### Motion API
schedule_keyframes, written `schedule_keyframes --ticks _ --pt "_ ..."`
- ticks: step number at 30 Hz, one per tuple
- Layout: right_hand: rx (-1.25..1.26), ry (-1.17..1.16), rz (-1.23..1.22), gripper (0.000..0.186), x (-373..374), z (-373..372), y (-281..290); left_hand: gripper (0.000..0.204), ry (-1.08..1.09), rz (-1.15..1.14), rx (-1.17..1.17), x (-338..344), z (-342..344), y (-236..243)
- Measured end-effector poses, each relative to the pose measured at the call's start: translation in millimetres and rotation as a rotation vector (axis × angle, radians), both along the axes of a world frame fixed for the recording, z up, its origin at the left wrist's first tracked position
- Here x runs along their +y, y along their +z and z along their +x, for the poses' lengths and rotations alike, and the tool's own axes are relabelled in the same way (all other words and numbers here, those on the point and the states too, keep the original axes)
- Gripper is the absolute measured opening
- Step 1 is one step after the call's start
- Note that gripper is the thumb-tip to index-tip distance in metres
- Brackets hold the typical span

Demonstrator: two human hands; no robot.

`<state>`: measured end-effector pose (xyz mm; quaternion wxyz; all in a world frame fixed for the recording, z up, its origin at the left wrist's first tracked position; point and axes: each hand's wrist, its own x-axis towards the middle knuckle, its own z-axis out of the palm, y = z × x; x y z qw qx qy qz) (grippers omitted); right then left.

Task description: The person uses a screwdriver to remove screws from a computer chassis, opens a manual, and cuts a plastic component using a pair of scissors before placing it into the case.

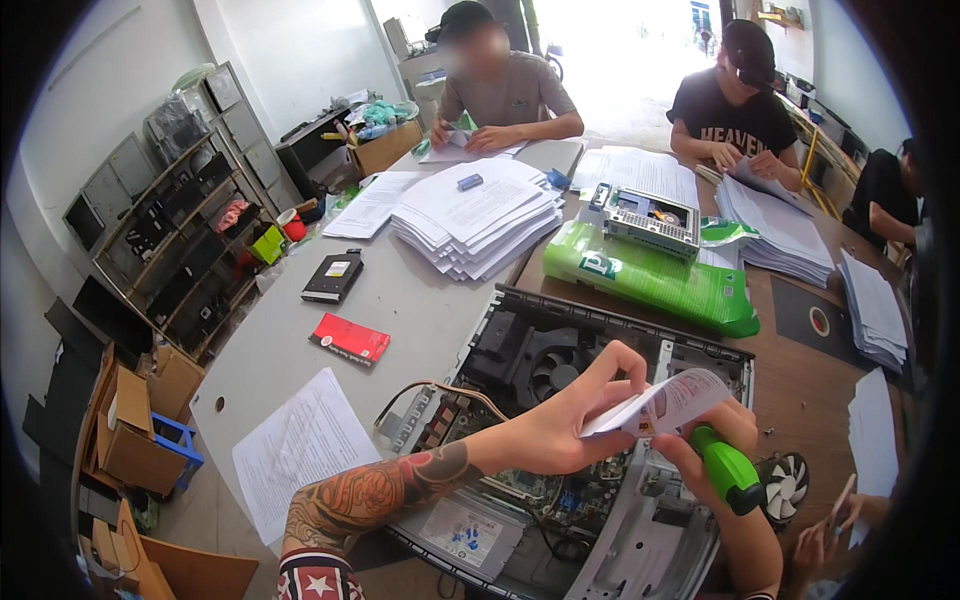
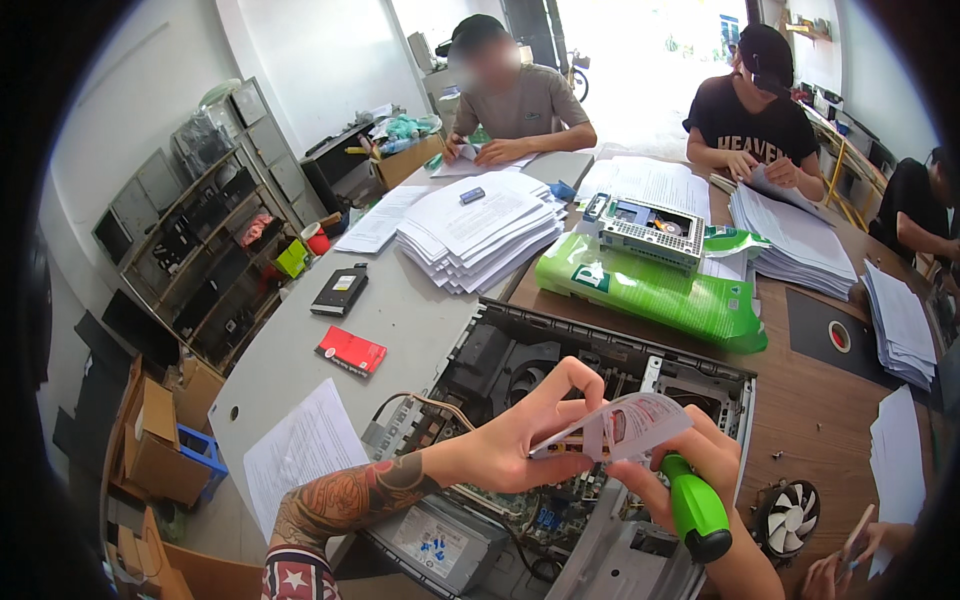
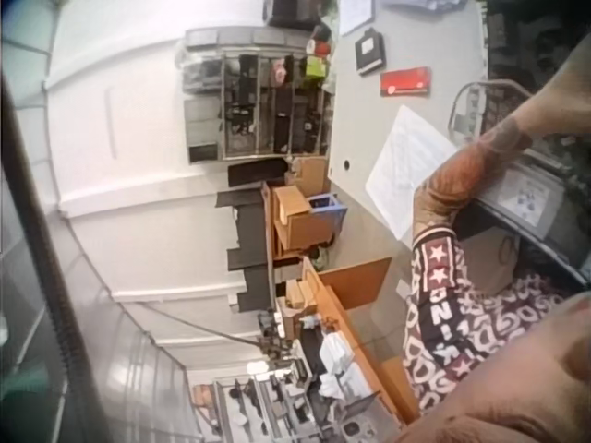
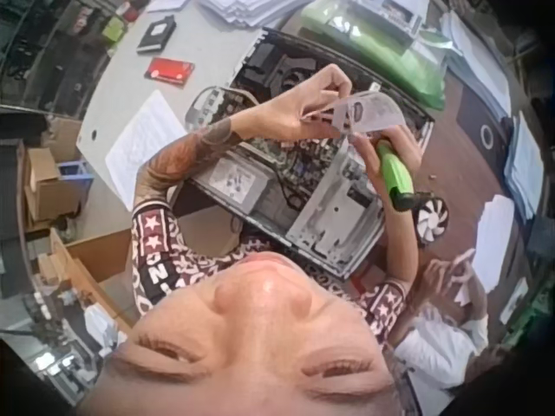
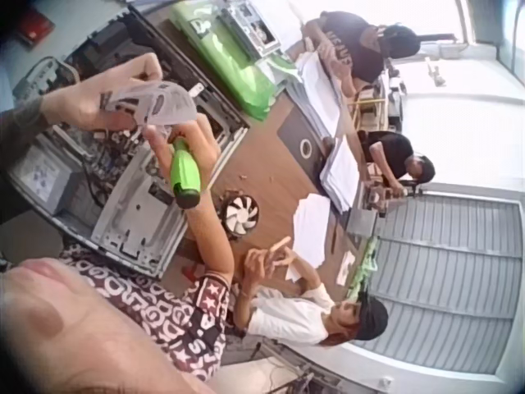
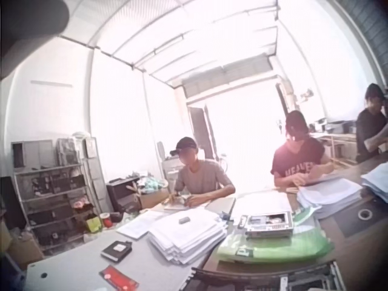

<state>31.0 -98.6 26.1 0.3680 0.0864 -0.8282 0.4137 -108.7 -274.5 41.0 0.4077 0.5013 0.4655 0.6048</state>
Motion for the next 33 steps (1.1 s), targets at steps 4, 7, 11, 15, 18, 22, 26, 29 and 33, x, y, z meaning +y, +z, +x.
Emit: schedule_keyframes --ticks 4,7,11,15,18,22,26,29,33 --pt "-0.02 -0.054 -0.056 0.023 0 -1 -3 0.064 0.116 0.016 0.227 3 -4 -7" --pt "-0.004 -0.067 -0.051 0.022 -1 -3 -1 0.068 0.18 0.018 0.042 0 3 -7" --pt "0.005 -0.085 -0.052 0.021 -3 -3 0 0.064 0.211 0.061 0.109 4 3 -10" --pt "0.019 -0.065 -0.044 0.022 -4 -4 0 0.051 0.31 0.006 0.255 0 1 -7" --pt "0.011 -0.069 -0.025 0.023 -2 -4 -1 0.045 0.314 -0.027 0.255 3 -1 -10" --pt "0.013 -0.049 -0.046 0.025 -2 -4 -1 0.047 0.264 0.057 0.454 4 -4 -8" --pt "0.046 -0.044 0.007 0.024 -1 -4 0 0.057 0.199 0.166 0.746 8 0 -12" --pt "0.065 -0.069 0.057 0.023 -1 0 5 0.056 0.212 0.121 0.84 7 1 -12" --pt "0.23 -0.137 0.07 0.018 0 8 3 0.05 0.281 0.188 0.889 8 -5 -8"
